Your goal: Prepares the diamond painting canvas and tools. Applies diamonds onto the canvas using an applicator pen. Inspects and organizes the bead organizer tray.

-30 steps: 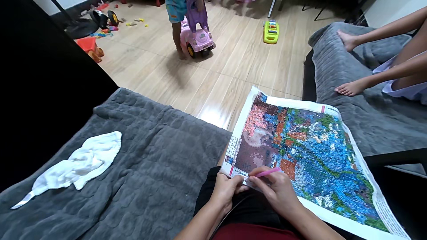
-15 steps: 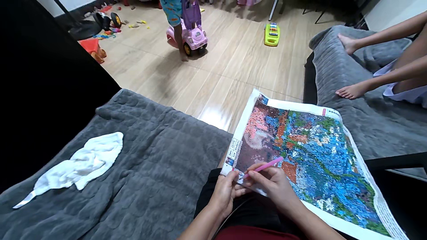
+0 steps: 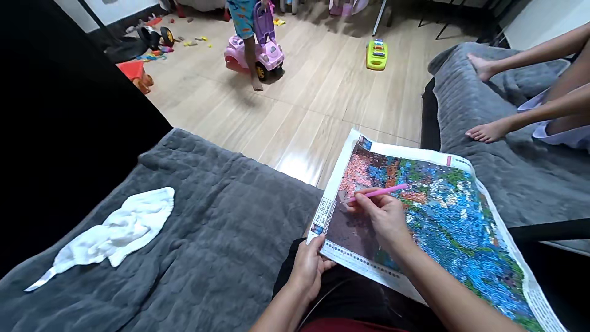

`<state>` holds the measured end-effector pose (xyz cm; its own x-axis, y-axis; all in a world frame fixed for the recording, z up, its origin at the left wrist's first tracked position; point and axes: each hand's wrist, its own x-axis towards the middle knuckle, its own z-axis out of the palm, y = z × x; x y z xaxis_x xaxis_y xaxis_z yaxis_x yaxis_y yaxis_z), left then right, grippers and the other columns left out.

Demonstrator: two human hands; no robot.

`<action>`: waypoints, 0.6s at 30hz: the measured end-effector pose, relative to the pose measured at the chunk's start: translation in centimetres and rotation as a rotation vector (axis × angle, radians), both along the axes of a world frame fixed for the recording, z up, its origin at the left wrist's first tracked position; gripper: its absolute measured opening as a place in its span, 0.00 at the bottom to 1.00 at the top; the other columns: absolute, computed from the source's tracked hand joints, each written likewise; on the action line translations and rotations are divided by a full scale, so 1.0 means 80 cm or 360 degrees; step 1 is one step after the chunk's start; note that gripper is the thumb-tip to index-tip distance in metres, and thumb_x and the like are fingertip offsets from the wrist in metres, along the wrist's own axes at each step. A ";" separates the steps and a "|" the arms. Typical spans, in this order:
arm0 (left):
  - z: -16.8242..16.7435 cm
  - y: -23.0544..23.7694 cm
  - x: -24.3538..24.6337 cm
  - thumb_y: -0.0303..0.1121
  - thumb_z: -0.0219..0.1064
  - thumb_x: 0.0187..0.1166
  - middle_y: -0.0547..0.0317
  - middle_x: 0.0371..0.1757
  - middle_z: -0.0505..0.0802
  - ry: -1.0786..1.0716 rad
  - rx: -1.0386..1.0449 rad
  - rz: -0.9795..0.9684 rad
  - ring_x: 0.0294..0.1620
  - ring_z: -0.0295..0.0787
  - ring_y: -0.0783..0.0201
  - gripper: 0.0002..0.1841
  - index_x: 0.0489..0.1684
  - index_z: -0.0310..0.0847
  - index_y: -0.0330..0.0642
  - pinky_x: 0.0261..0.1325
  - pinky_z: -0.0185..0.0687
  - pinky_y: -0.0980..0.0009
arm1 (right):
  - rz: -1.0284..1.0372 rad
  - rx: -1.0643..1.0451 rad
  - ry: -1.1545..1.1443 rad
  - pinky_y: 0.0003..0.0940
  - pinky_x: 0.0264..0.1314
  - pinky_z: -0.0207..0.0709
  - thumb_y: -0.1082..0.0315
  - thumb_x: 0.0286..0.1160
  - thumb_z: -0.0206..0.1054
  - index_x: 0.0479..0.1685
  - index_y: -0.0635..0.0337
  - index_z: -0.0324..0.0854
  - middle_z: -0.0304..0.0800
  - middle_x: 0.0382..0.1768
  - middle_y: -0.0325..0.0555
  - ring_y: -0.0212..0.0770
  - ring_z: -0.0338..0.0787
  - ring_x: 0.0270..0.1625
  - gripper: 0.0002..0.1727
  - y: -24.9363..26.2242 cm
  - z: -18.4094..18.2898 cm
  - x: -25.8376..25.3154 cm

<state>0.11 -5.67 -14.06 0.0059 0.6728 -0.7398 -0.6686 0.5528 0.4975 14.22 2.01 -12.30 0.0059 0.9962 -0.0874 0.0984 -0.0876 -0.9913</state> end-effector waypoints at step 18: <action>-0.003 -0.001 -0.001 0.30 0.44 0.95 0.43 0.46 0.91 -0.0023 0.0027 -0.0003 0.41 0.95 0.57 0.14 0.66 0.67 0.30 0.42 0.92 0.66 | -0.0010 -0.0067 -0.0043 0.26 0.42 0.90 0.80 0.81 0.63 0.45 0.70 0.82 0.92 0.30 0.41 0.29 0.93 0.31 0.03 0.017 -0.016 -0.009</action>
